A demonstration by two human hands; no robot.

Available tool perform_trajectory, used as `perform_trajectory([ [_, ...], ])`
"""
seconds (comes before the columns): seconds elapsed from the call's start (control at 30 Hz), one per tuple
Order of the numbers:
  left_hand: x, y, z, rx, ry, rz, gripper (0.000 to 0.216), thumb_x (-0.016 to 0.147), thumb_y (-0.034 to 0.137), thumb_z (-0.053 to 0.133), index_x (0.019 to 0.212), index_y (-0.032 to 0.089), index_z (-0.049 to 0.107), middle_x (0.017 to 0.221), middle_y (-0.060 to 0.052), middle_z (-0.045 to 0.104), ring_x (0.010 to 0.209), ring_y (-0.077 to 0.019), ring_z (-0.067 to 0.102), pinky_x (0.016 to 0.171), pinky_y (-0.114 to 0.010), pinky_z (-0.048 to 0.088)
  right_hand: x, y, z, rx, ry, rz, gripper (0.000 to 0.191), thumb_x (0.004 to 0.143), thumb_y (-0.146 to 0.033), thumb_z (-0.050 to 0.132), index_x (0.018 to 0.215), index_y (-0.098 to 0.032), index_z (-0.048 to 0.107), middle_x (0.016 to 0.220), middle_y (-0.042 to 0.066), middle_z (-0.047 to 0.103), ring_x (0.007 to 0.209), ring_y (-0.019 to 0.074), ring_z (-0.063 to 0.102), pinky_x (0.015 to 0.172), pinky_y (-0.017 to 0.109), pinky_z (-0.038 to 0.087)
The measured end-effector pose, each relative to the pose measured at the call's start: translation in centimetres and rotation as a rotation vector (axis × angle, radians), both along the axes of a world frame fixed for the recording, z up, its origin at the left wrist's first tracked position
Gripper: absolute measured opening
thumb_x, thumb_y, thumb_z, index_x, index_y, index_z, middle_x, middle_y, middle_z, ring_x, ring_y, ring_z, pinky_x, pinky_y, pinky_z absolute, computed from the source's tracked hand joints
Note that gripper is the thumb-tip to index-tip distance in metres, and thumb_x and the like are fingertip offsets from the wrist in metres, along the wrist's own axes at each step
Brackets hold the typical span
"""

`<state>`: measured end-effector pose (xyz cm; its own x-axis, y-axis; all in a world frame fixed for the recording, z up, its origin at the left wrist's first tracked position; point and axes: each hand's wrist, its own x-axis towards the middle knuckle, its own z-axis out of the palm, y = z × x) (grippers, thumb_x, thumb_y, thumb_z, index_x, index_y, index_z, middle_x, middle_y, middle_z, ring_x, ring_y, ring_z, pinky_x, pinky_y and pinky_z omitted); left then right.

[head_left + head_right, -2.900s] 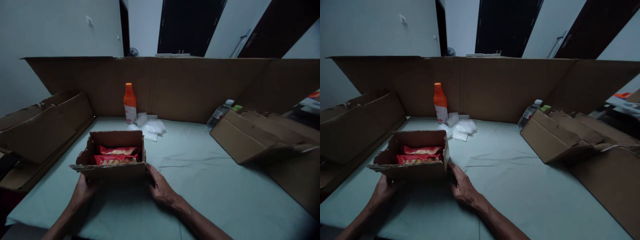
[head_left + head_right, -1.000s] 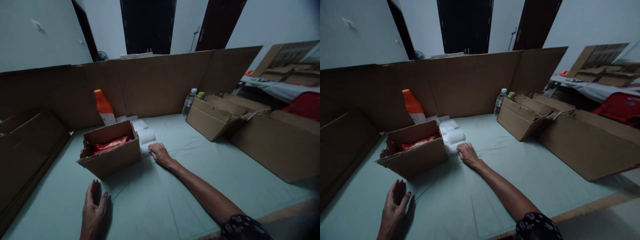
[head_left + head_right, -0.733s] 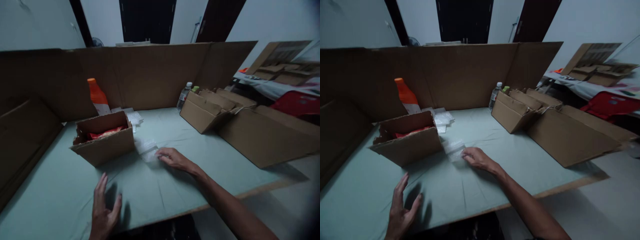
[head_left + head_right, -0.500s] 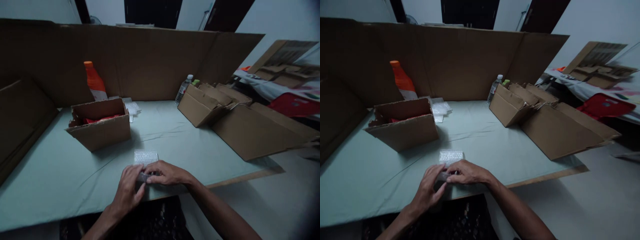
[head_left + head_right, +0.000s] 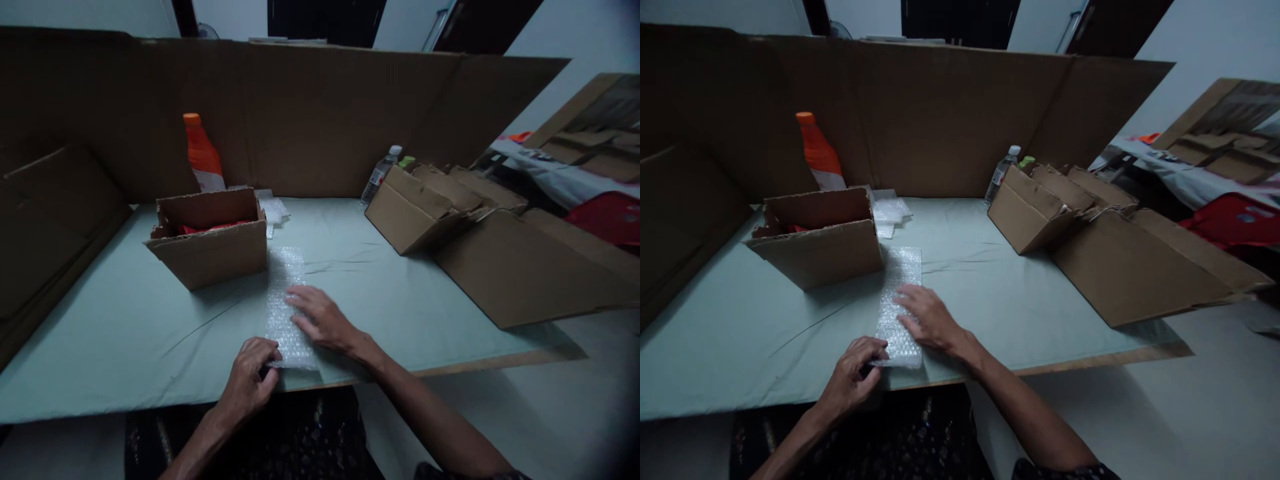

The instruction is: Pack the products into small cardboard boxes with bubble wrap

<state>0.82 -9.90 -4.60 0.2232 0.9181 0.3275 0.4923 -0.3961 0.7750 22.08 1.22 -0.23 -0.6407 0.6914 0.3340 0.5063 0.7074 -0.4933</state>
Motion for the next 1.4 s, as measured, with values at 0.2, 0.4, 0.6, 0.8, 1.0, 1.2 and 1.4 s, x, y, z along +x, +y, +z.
perform_trajectory([
  [0.2,0.1,1.2,1.3,-0.242,0.01,0.151,0.025,0.082,0.029,0.054,0.099,0.019,0.07,0.085,-0.006,0.074,0.074,-0.0197,0.066,0.069,-0.032,0.052,0.7,-1.6,-0.2,-0.105,0.095,-0.075,0.029,0.095,-0.025,0.057,0.121,-0.021,0.069,0.121,0.01,0.072,0.118,0.0254,0.063,0.102,0.047,0.047],
  [0.4,0.6,3.5,1.7,-0.294,0.099,0.246,0.044,0.085,0.03,0.053,0.127,0.019,0.062,0.078,0.0,0.07,0.06,-0.014,0.058,0.066,-0.027,0.05,1.8,-7.0,0.8,0.039,0.237,-0.138,0.033,0.091,-0.02,0.061,0.124,-0.027,0.065,0.114,0.007,0.073,0.107,0.0246,0.066,0.093,0.043,0.051],
  [0.6,0.5,4.1,-0.2,-0.05,0.169,0.276,0.049,0.089,0.029,0.055,0.138,0.019,0.052,0.112,-0.01,0.071,0.101,-0.0228,0.067,0.09,-0.037,0.054,0.0,-7.6,-2.5,0.033,-0.098,-0.108,0.033,0.09,-0.019,0.064,0.124,-0.019,0.065,0.129,0.015,0.066,0.118,0.032,0.059,0.096,0.05,0.047],
  [0.8,-0.9,1.7,0.1,0.181,0.23,0.053,0.042,0.09,0.022,0.057,0.132,0.022,0.056,0.127,-0.012,0.066,0.116,-0.026,0.061,0.099,-0.044,0.05,-0.5,-6.7,-2.9,-0.065,0.035,-0.178,0.019,0.096,-0.016,0.055,0.106,-0.02,0.07,0.097,0.008,0.076,0.088,0.0241,0.068,0.083,0.041,0.05],
  [1.0,-0.2,2.7,-0.7,0.041,0.188,0.101,0.036,0.092,0.023,0.054,0.127,0.02,0.06,0.1,-0.008,0.073,0.086,-0.0211,0.067,0.08,-0.036,0.054,0.2,-8.2,-1.6,-0.067,0.142,-0.271,0.029,0.094,-0.02,0.056,0.122,-0.024,0.065,0.12,0.01,0.071,0.11,0.0261,0.064,0.094,0.044,0.049],
  [1.2,0.3,4.2,-0.5,0.162,0.203,0.172,0.035,0.092,0.028,0.059,0.126,0.019,0.06,0.125,-0.014,0.064,0.114,-0.0272,0.061,0.098,-0.043,0.05,0.0,-7.3,-2.2,0.006,-0.088,-0.187,0.03,0.089,-0.016,0.065,0.119,-0.022,0.066,0.12,0.012,0.07,0.11,0.031,0.062,0.093,0.05,0.046],
  [1.4,-0.6,1.5,0.3,0.089,0.163,-0.005,0.04,0.093,0.019,0.054,0.132,0.021,0.055,0.1,-0.007,0.071,0.091,-0.0209,0.064,0.082,-0.036,0.053,0.4,-7.7,-2.0,-0.161,0.014,-0.182,0.022,0.096,-0.02,0.06,0.116,-0.021,0.067,0.101,0.007,0.076,0.094,0.0237,0.066,0.087,0.041,0.049],
])
